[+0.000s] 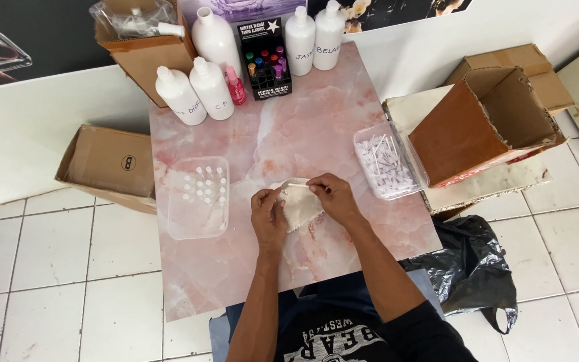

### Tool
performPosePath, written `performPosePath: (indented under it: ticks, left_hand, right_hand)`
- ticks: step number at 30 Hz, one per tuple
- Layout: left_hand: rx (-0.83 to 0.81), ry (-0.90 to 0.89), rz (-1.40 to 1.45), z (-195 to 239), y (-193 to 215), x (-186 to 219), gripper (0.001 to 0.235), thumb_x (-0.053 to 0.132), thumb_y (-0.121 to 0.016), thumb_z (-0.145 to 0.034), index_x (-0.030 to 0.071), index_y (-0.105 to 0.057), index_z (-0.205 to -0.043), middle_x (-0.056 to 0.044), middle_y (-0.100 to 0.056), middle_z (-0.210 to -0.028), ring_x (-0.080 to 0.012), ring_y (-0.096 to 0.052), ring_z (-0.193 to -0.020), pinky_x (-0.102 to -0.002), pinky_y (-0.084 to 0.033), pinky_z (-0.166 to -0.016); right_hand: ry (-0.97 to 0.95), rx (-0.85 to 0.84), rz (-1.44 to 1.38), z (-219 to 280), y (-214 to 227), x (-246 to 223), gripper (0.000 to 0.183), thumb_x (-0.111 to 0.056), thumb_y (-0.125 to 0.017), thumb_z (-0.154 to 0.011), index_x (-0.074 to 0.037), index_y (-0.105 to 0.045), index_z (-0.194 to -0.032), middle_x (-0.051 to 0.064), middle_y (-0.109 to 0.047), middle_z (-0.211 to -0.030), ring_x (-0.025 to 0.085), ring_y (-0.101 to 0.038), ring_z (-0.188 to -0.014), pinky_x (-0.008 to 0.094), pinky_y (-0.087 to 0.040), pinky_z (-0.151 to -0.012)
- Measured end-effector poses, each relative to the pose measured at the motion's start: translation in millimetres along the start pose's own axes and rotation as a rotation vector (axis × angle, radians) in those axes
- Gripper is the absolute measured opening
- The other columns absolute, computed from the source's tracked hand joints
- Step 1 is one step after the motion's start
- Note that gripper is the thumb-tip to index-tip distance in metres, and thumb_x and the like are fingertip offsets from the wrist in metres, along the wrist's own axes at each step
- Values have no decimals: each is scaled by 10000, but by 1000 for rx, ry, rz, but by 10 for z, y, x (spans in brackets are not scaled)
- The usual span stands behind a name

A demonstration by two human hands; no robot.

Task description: Assembling perfume tester sticks by joining plastic sticks with small white caps.

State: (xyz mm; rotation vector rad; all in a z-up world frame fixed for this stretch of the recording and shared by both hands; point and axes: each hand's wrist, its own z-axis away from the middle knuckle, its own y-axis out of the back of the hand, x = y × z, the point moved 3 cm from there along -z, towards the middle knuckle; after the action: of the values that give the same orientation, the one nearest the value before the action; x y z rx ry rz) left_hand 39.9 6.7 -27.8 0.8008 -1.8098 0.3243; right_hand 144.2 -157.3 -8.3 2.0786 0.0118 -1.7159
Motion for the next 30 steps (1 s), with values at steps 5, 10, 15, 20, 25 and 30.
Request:
performPosePath:
  ticks: [5, 10, 15, 20, 25, 30]
  left_hand:
    - [-32, 23, 35, -7, -18, -19, 295, -58, -637, -926, 53, -752, -1174, -133, -570, -1146, -302, -673, -1045, -390, -564, -932]
    - [-79, 16, 56, -21, -20, -10, 317, -82, -644, -912, 62, -766, -1167, -128, -584, -1127, -289, -673, -1034, -391, -563, -918]
    - [-160, 85, 158, -28, -59, 13, 336, -60, -691, -883, 61, -763, -1188, -92, -586, -1079, -165, -597, -935, -297, -541, -825]
    - [-108, 105, 184, -106, -30, 93, 330, -59, -716, -867, 55, -762, -1174, -99, -607, -1069, -181, -623, -934, -265, -548, -796]
    - [-127, 196, 257, -139, -168, 264, 350, -112, -684, -873, 55, -758, -1170, -88, -616, -1078, -161, -642, -952, -252, -571, -815]
    - [-148, 377, 311, -98, -137, 50, 349, -106, -758, -822, 37, -732, -1140, -35, -642, -972, -115, -626, -885, -239, -585, -798]
  right_hand:
    - [64, -49, 33, 55, -30, -42, 124, -33, -726, -905, -117, -804, -954, 97, -710, -818, 171, -643, -728, 304, -530, -649]
    - [99, -73, 83, 67, -71, -74, 136, -10, -719, -899, -105, -806, -942, 116, -690, -794, 214, -647, -718, 355, -532, -673]
    - [237, -13, 89, 53, -99, -376, 264, -34, -812, -826, -45, -766, -1085, 187, -719, -1034, 325, -721, -843, 416, -595, -733]
    - [336, 267, 143, 71, 77, -701, 255, -28, -677, -961, 6, -693, -1213, 263, -576, -1302, 370, -687, -989, 422, -592, -821]
    - [149, 254, -128, 83, -90, -377, 238, -81, -746, -941, -72, -745, -1179, 103, -681, -1197, 166, -685, -838, 249, -586, -700]
    - [16, 141, -211, 82, -337, 268, 182, 28, -726, -908, -80, -815, -1025, 88, -752, -1013, 143, -731, -811, 251, -614, -687]
